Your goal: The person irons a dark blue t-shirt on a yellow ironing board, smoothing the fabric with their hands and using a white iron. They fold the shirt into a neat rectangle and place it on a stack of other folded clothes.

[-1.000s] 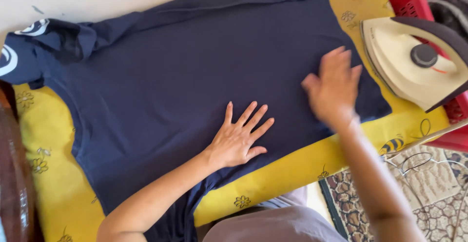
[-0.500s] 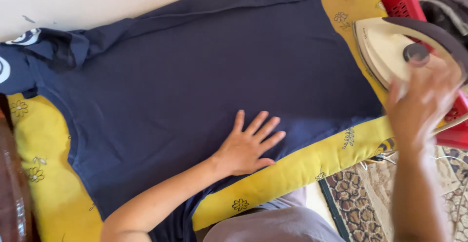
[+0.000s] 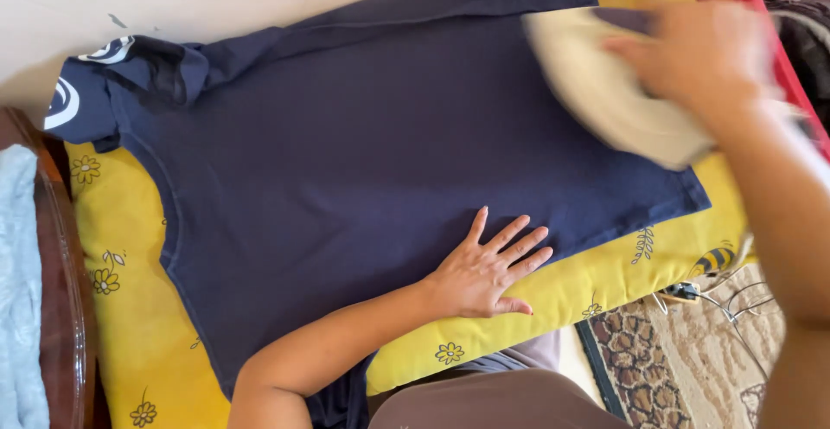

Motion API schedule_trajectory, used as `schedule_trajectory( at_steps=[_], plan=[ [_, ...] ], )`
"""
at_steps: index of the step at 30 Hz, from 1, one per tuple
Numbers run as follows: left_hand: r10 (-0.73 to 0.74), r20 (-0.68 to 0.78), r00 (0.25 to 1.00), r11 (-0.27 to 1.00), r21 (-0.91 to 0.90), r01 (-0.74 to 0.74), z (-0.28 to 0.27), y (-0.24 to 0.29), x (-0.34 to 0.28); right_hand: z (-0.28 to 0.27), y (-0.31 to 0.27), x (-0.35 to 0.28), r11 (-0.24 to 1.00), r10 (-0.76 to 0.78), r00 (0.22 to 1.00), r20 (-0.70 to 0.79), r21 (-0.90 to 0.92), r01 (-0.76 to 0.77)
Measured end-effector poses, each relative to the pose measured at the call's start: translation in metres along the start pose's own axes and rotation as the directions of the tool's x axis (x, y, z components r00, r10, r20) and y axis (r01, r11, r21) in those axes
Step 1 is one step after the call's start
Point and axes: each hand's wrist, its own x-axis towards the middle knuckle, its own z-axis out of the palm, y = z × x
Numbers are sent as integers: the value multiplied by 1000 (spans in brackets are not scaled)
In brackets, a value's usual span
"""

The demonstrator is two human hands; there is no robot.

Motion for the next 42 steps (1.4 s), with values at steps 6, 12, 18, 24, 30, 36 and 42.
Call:
schedule_trajectory(
  at_steps=[6, 12, 18, 24, 30, 36, 42],
  plan=[
    [3, -81, 997, 1000, -15, -5, -1, -2, -4, -5, -132, 14, 968, -224, 973, -54, 107, 229],
    [12, -65, 998, 999, -32, -14, -1, -2, -5, 73, -23, 49, 995, 86, 996, -35, -41, -88],
    [10, -61, 998, 1000, 4, -10, 6, -1, -3, 119, 74, 68, 978, 207, 977, -53, 15, -207],
    [1, -96, 995, 1000, -18, -2, 1, 4, -5, 38, 10, 44, 978, -94, 979, -181, -198, 58],
    [-14, -83, 996, 989, -148, 2, -10, 11, -28, 25, -40, 47, 853, -486, 870, -83, -262, 451],
    [-62, -15, 998, 970, -235, 57, -45, 18, -107, 87, 28, -70, 702, -710, 691, -132, -206, 682],
    [-351, -120, 929, 923, -211, 322, -67, 29, -178, 94, 64, -153, 597, -788, 573, -225, -50, 801]
  ],
)
